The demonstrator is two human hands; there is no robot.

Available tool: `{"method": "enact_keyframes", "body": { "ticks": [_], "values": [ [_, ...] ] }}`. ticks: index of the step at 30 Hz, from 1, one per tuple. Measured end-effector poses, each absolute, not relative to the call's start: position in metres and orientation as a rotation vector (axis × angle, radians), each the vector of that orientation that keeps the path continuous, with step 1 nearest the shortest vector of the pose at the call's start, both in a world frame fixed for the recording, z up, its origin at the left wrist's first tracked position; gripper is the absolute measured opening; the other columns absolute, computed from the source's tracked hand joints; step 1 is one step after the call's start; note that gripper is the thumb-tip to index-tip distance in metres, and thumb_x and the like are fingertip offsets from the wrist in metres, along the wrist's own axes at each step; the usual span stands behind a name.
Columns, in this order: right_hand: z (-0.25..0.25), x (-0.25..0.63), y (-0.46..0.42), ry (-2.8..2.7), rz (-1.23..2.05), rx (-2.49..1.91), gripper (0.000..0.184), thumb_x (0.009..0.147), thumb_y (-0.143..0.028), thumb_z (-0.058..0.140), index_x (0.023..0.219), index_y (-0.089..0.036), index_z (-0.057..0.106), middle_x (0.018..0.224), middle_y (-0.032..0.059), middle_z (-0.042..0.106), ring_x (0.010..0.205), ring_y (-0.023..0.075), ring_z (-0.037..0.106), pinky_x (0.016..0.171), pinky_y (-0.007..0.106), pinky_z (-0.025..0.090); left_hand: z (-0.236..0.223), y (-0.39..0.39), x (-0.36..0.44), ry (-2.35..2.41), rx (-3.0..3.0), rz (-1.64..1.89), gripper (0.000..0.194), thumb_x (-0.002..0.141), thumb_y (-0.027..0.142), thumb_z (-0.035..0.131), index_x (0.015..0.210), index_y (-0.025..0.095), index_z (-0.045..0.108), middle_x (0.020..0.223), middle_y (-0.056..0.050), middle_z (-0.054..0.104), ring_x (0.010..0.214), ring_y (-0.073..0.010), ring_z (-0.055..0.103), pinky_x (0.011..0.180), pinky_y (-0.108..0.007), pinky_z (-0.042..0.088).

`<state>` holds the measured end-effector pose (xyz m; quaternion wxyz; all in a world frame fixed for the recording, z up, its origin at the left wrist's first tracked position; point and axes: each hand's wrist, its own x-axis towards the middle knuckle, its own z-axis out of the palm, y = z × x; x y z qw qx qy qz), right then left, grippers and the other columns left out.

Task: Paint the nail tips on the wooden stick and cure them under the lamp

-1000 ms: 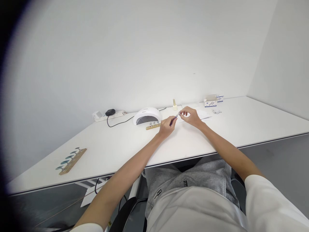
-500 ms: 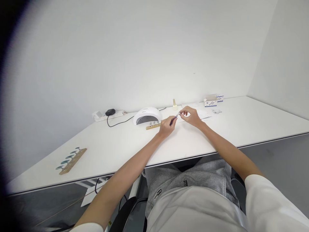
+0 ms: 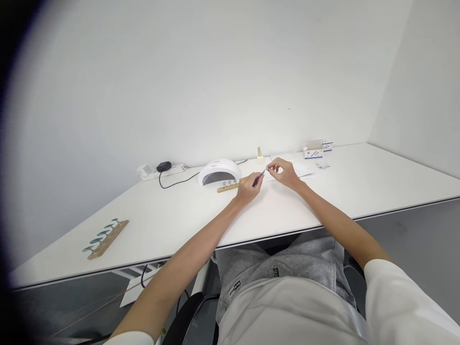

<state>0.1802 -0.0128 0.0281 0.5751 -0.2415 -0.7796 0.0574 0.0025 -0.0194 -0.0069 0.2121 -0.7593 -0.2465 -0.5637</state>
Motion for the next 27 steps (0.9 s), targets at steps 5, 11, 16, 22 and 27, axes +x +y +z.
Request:
{"method": "enact_keyframes", "body": {
  "ticks": [5, 11, 16, 22, 27],
  "values": [
    [0.0274, 0.1802, -0.0118, -1.824, 0.122, -0.572, 0.01, 0.084, -0.028, 0.061, 0.077, -0.022, 0.064, 0.076, 0.004, 0.066, 0.064, 0.0157, 0.058, 0.059, 0.032, 0.051, -0.0071, -0.018, 0.0011, -0.681, -2.1, -1.524, 0.022, 0.098, 0.025, 0.044, 0.083, 0.017, 0.057, 0.06, 0.001, 0.057, 0.047, -0.0074, 0.05, 0.049, -0.021, 0.036],
    [0.0275, 0.1797, -0.0121, -1.814, 0.136, -0.583, 0.01, 0.084, -0.029, 0.062, 0.077, -0.022, 0.065, 0.075, 0.0035, 0.066, 0.064, 0.0153, 0.058, 0.059, 0.032, 0.052, -0.0069, -0.018, 0.0012, -0.697, -2.1, -1.52, 0.025, 0.099, 0.027, 0.042, 0.082, 0.017, 0.057, 0.059, 0.001, 0.057, 0.047, -0.0076, 0.05, 0.049, -0.021, 0.036],
    [0.0278, 0.1801, -0.0126, -1.812, 0.173, -0.593, 0.011, 0.084, -0.03, 0.062, 0.077, -0.022, 0.065, 0.076, 0.0037, 0.066, 0.063, 0.0149, 0.058, 0.06, 0.032, 0.052, -0.0066, -0.0182, 0.0018, -0.708, -2.118, -1.516, 0.026, 0.099, 0.027, 0.041, 0.082, 0.017, 0.057, 0.059, 0.001, 0.056, 0.047, -0.0076, 0.049, 0.05, -0.022, 0.035],
    [0.0278, 0.181, -0.0115, -1.819, 0.185, -0.597, 0.014, 0.085, -0.033, 0.062, 0.076, -0.022, 0.065, 0.076, 0.0037, 0.067, 0.063, 0.0151, 0.058, 0.061, 0.032, 0.052, -0.0051, -0.0191, 0.0024, -0.68, -2.097, -1.529, 0.024, 0.098, 0.025, 0.043, 0.081, 0.017, 0.057, 0.059, 0.002, 0.055, 0.047, -0.0074, 0.048, 0.049, -0.022, 0.033],
    [0.0277, 0.1802, -0.0122, -1.797, 0.229, -0.578, 0.013, 0.084, -0.031, 0.064, 0.075, -0.022, 0.066, 0.076, 0.0031, 0.066, 0.063, 0.0146, 0.057, 0.062, 0.032, 0.052, -0.0048, -0.0198, 0.0026, -0.675, -2.082, -1.505, 0.022, 0.097, 0.023, 0.044, 0.08, 0.017, 0.057, 0.058, 0.002, 0.053, 0.046, -0.0076, 0.046, 0.049, -0.022, 0.032]
  ]
}}
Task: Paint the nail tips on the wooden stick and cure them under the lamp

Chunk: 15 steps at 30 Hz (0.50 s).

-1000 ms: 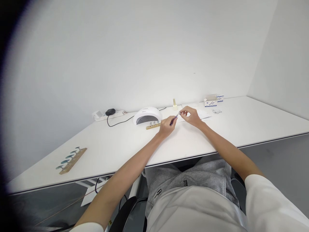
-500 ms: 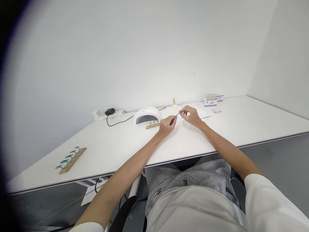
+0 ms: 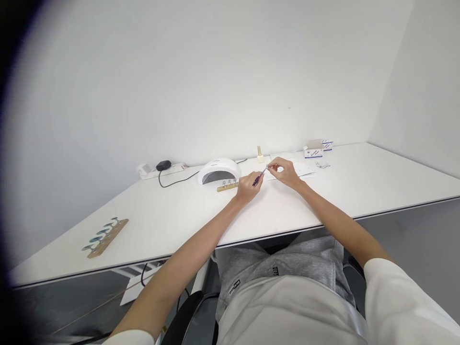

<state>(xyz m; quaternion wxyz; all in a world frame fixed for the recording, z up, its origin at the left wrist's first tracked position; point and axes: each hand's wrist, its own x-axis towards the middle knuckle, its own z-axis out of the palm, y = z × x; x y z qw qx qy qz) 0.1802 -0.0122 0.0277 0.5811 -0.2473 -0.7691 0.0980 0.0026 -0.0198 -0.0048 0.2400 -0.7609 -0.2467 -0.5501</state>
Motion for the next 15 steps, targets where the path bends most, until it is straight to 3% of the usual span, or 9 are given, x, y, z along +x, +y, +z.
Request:
{"method": "enact_keyframes", "body": {
  "ticks": [8, 15],
  "values": [
    [0.0279, 0.1804, -0.0124, -1.795, 0.247, -0.594, 0.019, 0.084, -0.038, 0.064, 0.076, -0.021, 0.065, 0.076, 0.0036, 0.065, 0.065, 0.0147, 0.057, 0.064, 0.031, 0.051, -0.0024, -0.0221, 0.0039, -0.631, -2.058, -1.516, 0.018, 0.095, 0.018, 0.047, 0.079, 0.017, 0.055, 0.056, 0.003, 0.051, 0.046, -0.0075, 0.045, 0.049, -0.022, 0.03],
    [0.0287, 0.1802, -0.0132, -1.779, 0.279, -0.596, 0.018, 0.083, -0.036, 0.065, 0.075, -0.02, 0.066, 0.076, 0.0042, 0.065, 0.065, 0.015, 0.057, 0.064, 0.031, 0.05, -0.0051, -0.0211, 0.0035, -0.787, -2.159, -1.482, 0.025, 0.096, 0.024, 0.043, 0.077, 0.018, 0.056, 0.058, 0.001, 0.053, 0.047, -0.0085, 0.046, 0.051, -0.024, 0.03]
  ]
}}
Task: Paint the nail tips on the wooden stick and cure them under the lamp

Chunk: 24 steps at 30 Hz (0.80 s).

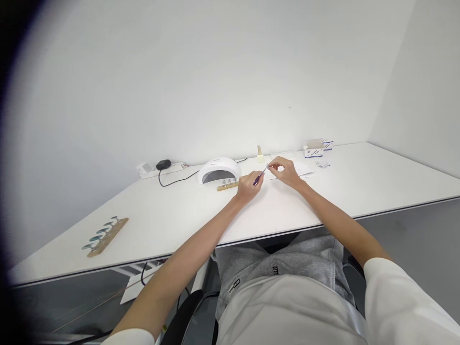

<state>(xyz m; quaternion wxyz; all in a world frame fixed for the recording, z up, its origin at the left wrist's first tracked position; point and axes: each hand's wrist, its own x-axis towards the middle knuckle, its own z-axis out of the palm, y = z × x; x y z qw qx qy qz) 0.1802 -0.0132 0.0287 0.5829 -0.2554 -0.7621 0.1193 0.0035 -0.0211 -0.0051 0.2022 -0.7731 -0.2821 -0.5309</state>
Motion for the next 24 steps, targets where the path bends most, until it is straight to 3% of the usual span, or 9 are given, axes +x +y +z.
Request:
{"method": "enact_keyframes", "body": {
  "ticks": [12, 18, 22, 24],
  "values": [
    [0.028, 0.183, -0.01, -1.711, 0.351, -0.672, 0.021, 0.08, -0.039, 0.066, 0.075, -0.019, 0.066, 0.076, 0.0049, 0.065, 0.07, 0.017, 0.061, 0.069, 0.033, 0.051, -0.006, -0.019, 0.002, -1.029, -2.26, -1.487, 0.026, 0.091, 0.025, 0.045, 0.069, 0.018, 0.057, 0.058, -0.002, 0.054, 0.046, -0.01, 0.043, 0.049, -0.025, 0.025],
    [0.029, 0.182, -0.008, -1.702, 0.548, -0.744, 0.022, 0.074, -0.041, 0.072, 0.076, -0.019, 0.069, 0.08, 0.0057, 0.069, 0.075, 0.0179, 0.063, 0.074, 0.033, 0.052, 0.014, -0.02, -0.004, -1.288, -2.217, -1.85, 0.015, 0.085, 0.026, 0.054, 0.081, 0.017, 0.066, 0.068, -0.003, 0.062, 0.059, -0.012, 0.054, 0.059, -0.023, 0.038],
    [0.025, 0.179, -0.007, -1.732, 0.746, -0.84, 0.026, 0.068, -0.043, 0.076, 0.075, -0.018, 0.071, 0.085, 0.0069, 0.072, 0.075, 0.0183, 0.064, 0.072, 0.033, 0.052, 0.031, -0.016, -0.019, -1.592, -2.173, -2.144, 0.022, 0.083, 0.032, 0.058, 0.069, 0.017, 0.063, 0.058, 0.001, 0.055, 0.054, -0.0112, 0.05, 0.054, -0.022, 0.04],
    [0.021, 0.178, -0.005, -1.738, 0.843, -0.875, 0.028, 0.066, -0.043, 0.078, 0.076, -0.017, 0.072, 0.088, 0.0075, 0.073, 0.075, 0.0183, 0.064, 0.07, 0.032, 0.052, 0.034, -0.014, -0.027, -1.714, -2.211, -2.238, 0.032, 0.083, 0.037, 0.059, 0.058, 0.017, 0.055, 0.049, 0.003, 0.044, 0.043, -0.0087, 0.04, 0.045, -0.022, 0.034]
  ]
}}
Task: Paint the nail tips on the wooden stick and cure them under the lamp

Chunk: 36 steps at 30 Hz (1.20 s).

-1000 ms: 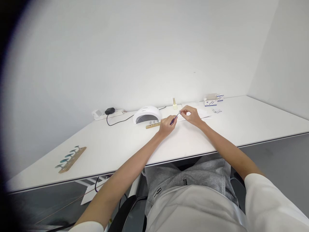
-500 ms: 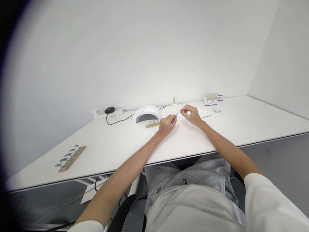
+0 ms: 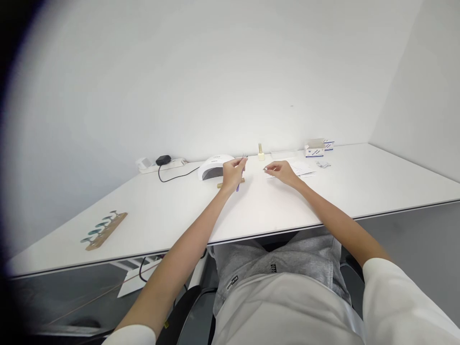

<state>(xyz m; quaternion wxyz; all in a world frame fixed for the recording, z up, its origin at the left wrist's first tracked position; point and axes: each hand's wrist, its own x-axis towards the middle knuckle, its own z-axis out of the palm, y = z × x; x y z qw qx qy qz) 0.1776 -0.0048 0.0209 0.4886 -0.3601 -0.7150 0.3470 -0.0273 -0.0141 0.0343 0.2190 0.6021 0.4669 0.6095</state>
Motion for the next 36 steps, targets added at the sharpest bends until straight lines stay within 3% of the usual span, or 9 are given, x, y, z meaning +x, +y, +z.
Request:
{"method": "enact_keyframes", "body": {
  "ticks": [4, 8, 11, 19, 29, 36],
  "values": [
    [0.013, 0.175, -0.001, -1.76, 0.989, -0.862, 0.029, 0.062, -0.042, 0.081, 0.075, -0.017, 0.074, 0.09, 0.0087, 0.074, 0.072, 0.0168, 0.063, 0.066, 0.031, 0.052, 0.036, -0.012, -0.035, 1.145, 1.355, 1.594, 0.027, 0.083, 0.038, 0.06, 0.066, 0.018, 0.055, 0.045, 0.006, 0.036, 0.033, -0.0061, 0.03, 0.035, -0.021, 0.021],
    [0.012, 0.174, -0.002, -1.775, 1.047, -0.856, 0.032, 0.061, -0.044, 0.08, 0.075, -0.015, 0.075, 0.089, 0.0101, 0.074, 0.066, 0.0143, 0.059, 0.065, 0.032, 0.051, 0.041, -0.012, -0.035, 0.995, 1.151, 1.566, 0.014, 0.079, 0.029, 0.065, 0.081, 0.016, 0.061, 0.051, 0.007, 0.041, 0.034, -0.0044, 0.034, 0.035, -0.019, 0.026],
    [0.015, 0.174, -0.005, -1.786, 1.052, -0.871, 0.032, 0.062, -0.043, 0.08, 0.076, -0.015, 0.076, 0.089, 0.0103, 0.074, 0.061, 0.0119, 0.055, 0.066, 0.032, 0.05, 0.044, -0.012, -0.035, 0.919, 1.128, 1.59, 0.021, 0.072, 0.024, 0.072, 0.089, 0.015, 0.063, 0.056, 0.007, 0.047, 0.037, -0.0039, 0.039, 0.036, -0.019, 0.029],
    [0.02, 0.172, -0.012, -1.839, 0.993, -0.951, 0.03, 0.064, -0.041, 0.078, 0.078, -0.015, 0.077, 0.074, 0.006, 0.072, 0.059, 0.0112, 0.054, 0.066, 0.03, 0.049, 0.044, -0.011, -0.036, 0.713, 1.22, 1.677, 0.034, 0.071, 0.038, 0.077, 0.073, 0.016, 0.051, 0.06, 0.002, 0.058, 0.04, -0.0072, 0.051, 0.04, -0.023, 0.045],
    [0.016, 0.171, -0.013, -1.856, 1.029, -0.972, 0.028, 0.062, -0.039, 0.079, 0.076, -0.015, 0.076, 0.08, 0.0079, 0.074, 0.063, 0.0135, 0.06, 0.056, 0.026, 0.048, 0.047, -0.018, -0.033, 0.72, 1.294, 1.592, 0.033, 0.072, 0.04, 0.076, 0.069, 0.012, 0.057, 0.066, -0.003, 0.063, 0.037, -0.0052, 0.048, 0.036, -0.023, 0.045],
    [0.012, 0.167, -0.014, -1.883, 1.084, -0.955, 0.024, 0.061, -0.035, 0.08, 0.074, -0.016, 0.076, 0.08, 0.0078, 0.075, 0.064, 0.0145, 0.063, 0.059, 0.026, 0.05, 0.046, -0.021, -0.028, 0.781, 1.319, 1.628, 0.037, 0.069, 0.041, 0.079, 0.064, 0.013, 0.055, 0.056, 0.0, 0.059, 0.031, -0.006, 0.046, 0.03, -0.02, 0.034]
  ]
}}
